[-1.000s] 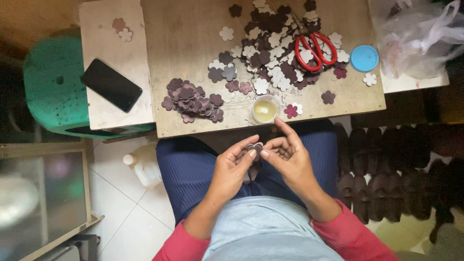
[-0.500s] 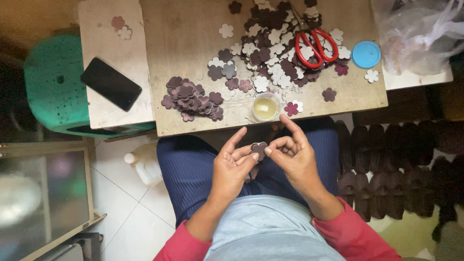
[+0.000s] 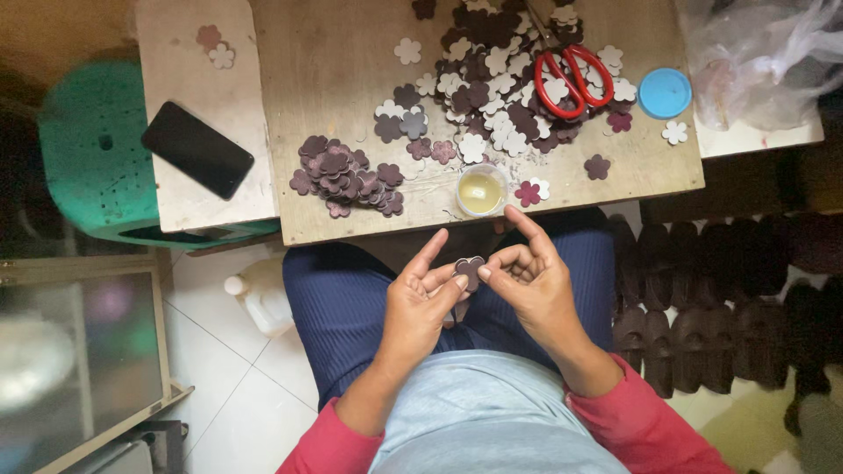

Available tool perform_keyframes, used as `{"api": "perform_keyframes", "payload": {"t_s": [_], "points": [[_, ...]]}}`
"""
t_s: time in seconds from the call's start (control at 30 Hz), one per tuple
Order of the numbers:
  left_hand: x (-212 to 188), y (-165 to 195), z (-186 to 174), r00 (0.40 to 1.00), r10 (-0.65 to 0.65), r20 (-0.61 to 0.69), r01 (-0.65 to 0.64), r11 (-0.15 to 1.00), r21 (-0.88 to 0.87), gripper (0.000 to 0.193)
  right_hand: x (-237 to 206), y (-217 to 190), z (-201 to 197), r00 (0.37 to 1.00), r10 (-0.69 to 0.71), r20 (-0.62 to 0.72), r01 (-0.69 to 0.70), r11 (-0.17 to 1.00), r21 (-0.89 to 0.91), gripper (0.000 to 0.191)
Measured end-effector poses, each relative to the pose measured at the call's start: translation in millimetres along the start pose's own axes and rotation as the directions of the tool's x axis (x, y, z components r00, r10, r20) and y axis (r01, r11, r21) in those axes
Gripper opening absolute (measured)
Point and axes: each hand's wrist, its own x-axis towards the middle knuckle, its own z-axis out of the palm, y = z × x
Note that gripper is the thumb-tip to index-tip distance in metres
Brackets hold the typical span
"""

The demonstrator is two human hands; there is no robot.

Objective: The person sits at a low table and repeatedly picks up flower-shaped craft pieces, applies adhesive from a small container, and presses two pieces together. The person handles both dark and light pieces, stacking completed pairs on the table.

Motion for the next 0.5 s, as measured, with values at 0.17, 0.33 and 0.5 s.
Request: {"api": "perform_keyframes", "payload": {"t_s": [0.17, 0.33, 0.5], "points": [[1.9, -1.3, -1.4, 1.000, 0.003, 0.011, -0.003, 1.000, 0.005, 0.071, 1.3, 1.0, -1.4, 1.000, 0.005, 0.004, -0.006, 1.000, 0.014, 0.084], [6.1, -4.2, -5.8, 1.000, -0.001, 0.021, 0.001, 0.999, 0.037, 0.067, 3.2, 3.0, -4.8, 0.999, 0.048, 0.018, -0.049, 0.997, 0.054, 0.084], [7.3, -4.6, -6.8, 1.000, 0.008, -0.012, -0.007, 0.998, 0.060, 0.067, 5.0, 6.4, -6.2, 0.997, 0.064, 0.034, -0.065, 0.996, 0.059, 0.084]]}}
